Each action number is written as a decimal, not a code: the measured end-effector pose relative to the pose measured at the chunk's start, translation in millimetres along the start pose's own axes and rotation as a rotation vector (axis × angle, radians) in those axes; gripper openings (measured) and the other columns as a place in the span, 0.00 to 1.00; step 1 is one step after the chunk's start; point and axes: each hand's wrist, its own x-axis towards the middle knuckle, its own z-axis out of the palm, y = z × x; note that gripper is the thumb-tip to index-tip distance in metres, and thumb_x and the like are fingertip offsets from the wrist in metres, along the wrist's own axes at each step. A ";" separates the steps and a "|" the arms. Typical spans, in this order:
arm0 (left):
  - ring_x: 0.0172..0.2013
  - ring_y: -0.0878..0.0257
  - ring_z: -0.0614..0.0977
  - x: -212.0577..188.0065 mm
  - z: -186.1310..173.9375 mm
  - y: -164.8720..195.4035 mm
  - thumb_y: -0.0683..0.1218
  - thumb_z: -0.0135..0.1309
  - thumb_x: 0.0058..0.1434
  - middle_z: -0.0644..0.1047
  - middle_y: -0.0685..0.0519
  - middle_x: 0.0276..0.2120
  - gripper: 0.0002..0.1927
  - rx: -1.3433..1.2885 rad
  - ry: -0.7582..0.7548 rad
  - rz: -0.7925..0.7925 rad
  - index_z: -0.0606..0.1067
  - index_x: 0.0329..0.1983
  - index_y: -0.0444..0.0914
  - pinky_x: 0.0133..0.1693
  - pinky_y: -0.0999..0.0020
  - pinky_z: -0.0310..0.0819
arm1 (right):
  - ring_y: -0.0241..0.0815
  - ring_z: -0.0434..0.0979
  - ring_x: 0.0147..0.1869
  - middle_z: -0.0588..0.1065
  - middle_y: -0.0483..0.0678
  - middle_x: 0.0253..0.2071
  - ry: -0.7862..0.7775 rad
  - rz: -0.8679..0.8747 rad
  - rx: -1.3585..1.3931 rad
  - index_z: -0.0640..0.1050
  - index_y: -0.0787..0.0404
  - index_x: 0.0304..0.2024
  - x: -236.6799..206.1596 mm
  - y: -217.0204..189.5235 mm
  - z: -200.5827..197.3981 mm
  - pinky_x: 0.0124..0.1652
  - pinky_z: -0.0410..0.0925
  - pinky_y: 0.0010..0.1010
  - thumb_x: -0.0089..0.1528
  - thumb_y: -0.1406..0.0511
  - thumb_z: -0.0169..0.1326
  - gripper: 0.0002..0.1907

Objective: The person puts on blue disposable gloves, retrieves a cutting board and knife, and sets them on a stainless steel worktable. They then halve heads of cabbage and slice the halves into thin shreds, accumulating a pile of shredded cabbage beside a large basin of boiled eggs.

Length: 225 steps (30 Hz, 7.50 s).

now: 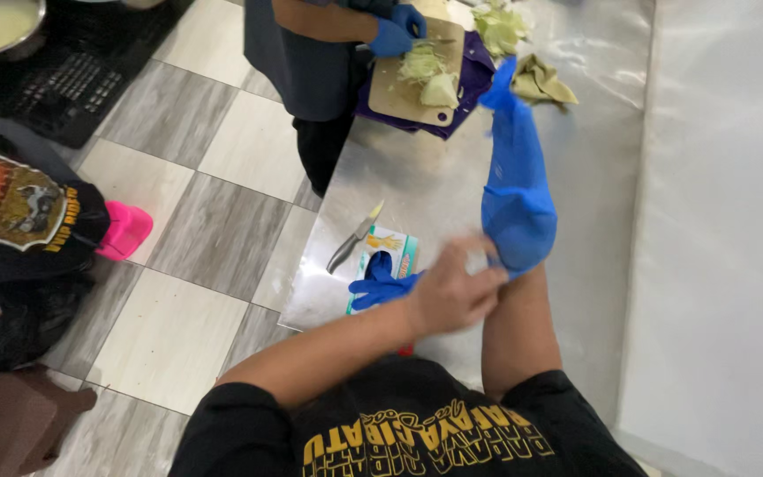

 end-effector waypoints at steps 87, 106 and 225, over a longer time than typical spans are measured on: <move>0.36 0.54 0.76 -150.3 -2.5 -66.0 0.33 0.46 0.59 0.76 0.44 0.39 0.03 -0.264 0.019 -0.796 0.66 0.35 0.31 0.42 0.67 0.71 | 0.40 0.77 0.57 0.75 0.49 0.58 -0.226 1.076 0.068 0.55 0.59 0.73 -176.2 65.0 -65.9 0.56 0.69 0.34 0.64 0.60 0.51 0.37; 0.25 0.43 0.77 -84.3 -75.6 -31.4 0.51 0.50 0.71 0.73 0.41 0.20 0.23 0.163 -0.134 -0.843 0.72 0.22 0.33 0.28 0.51 0.67 | 0.44 0.77 0.54 0.75 0.59 0.51 -0.641 0.040 -0.594 0.71 0.72 0.60 -73.8 -28.0 29.8 0.52 0.64 0.33 0.51 0.65 0.63 0.36; 0.36 0.52 0.77 -102.9 -37.9 -10.1 0.39 0.57 0.59 0.73 0.46 0.34 0.07 0.095 0.011 -0.716 0.72 0.38 0.34 0.40 0.60 0.72 | 0.41 0.80 0.36 0.80 0.50 0.34 -0.589 0.682 -0.809 0.80 0.60 0.44 -123.5 67.5 -11.4 0.40 0.72 0.32 0.57 0.65 0.63 0.12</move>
